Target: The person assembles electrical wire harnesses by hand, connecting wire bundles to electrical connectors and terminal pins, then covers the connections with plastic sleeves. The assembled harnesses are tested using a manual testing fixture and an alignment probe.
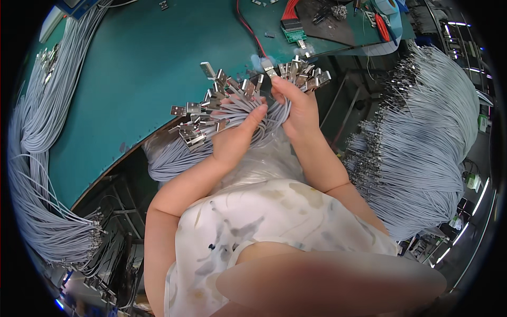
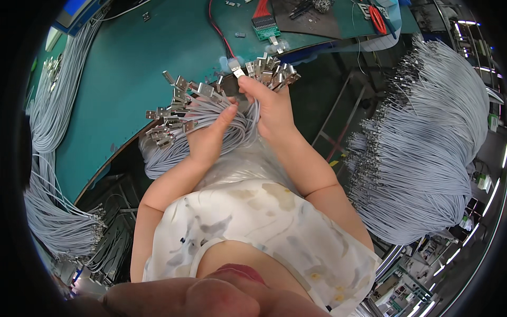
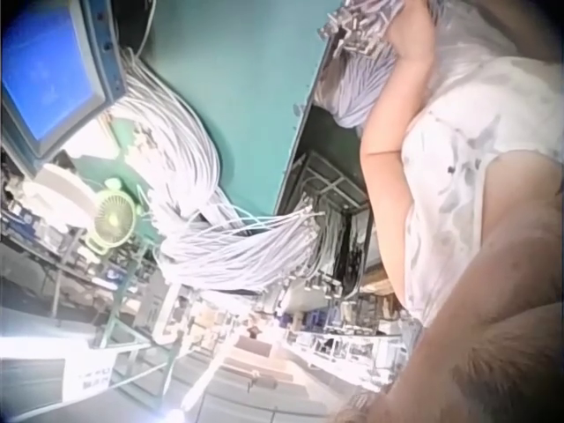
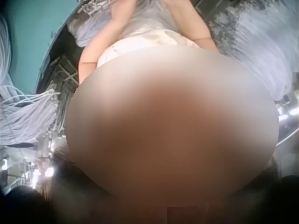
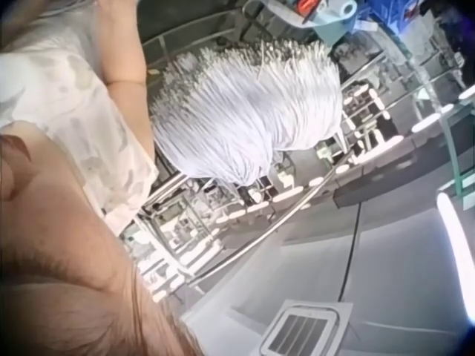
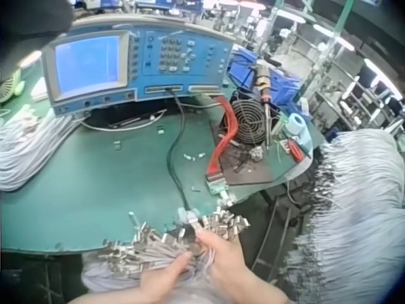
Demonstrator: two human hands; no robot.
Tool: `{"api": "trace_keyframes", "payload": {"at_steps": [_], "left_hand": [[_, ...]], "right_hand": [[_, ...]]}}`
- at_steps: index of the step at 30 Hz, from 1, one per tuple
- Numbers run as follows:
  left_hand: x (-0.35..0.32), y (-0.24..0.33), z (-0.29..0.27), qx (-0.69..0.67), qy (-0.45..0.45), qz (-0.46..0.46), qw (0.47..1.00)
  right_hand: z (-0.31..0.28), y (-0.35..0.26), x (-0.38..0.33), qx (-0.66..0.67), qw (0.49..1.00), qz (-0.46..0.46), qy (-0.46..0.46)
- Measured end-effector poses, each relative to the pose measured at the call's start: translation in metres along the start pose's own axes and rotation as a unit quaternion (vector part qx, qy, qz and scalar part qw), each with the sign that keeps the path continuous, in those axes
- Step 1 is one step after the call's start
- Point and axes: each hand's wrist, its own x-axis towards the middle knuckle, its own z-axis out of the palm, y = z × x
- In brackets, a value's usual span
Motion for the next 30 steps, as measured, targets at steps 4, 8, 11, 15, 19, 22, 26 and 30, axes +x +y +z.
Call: {"api": "trace_keyframes", "payload": {"at_steps": [4,8,11,15,19,22,26,30], "left_hand": [[0.0,-0.001,0.0,-0.06,0.001,-0.008,0.998],[0.003,-0.001,0.003,-0.132,0.01,0.009,0.991],[-0.001,0.001,0.001,-0.118,0.017,-0.034,0.992],[-0.001,0.001,0.001,-0.068,0.007,-0.007,0.998],[-0.005,-0.004,-0.003,-0.037,-0.013,-0.005,0.999],[-0.008,-0.007,-0.006,-0.012,-0.024,-0.001,1.0],[-0.007,-0.004,-0.006,0.0,0.028,0.001,1.0],[-0.006,0.007,-0.005,-0.05,0.016,-0.008,0.999]], "right_hand": [[0.001,-0.003,0.001,0.063,0.998,0.021,-0.019],[0.009,-0.001,0.0,0.039,0.999,0.005,-0.016],[0.011,-0.004,-0.003,-0.01,0.999,-0.001,-0.052],[0.006,-0.005,-0.004,-0.074,0.994,0.004,-0.075],[0.009,0.002,-0.012,-0.036,0.999,-0.018,-0.026],[0.003,0.003,-0.014,-0.026,0.999,-0.021,-0.025],[0.005,-0.003,-0.01,-0.019,0.999,-0.041,0.007],[0.006,-0.001,-0.006,-0.026,0.999,-0.039,0.009]]}}
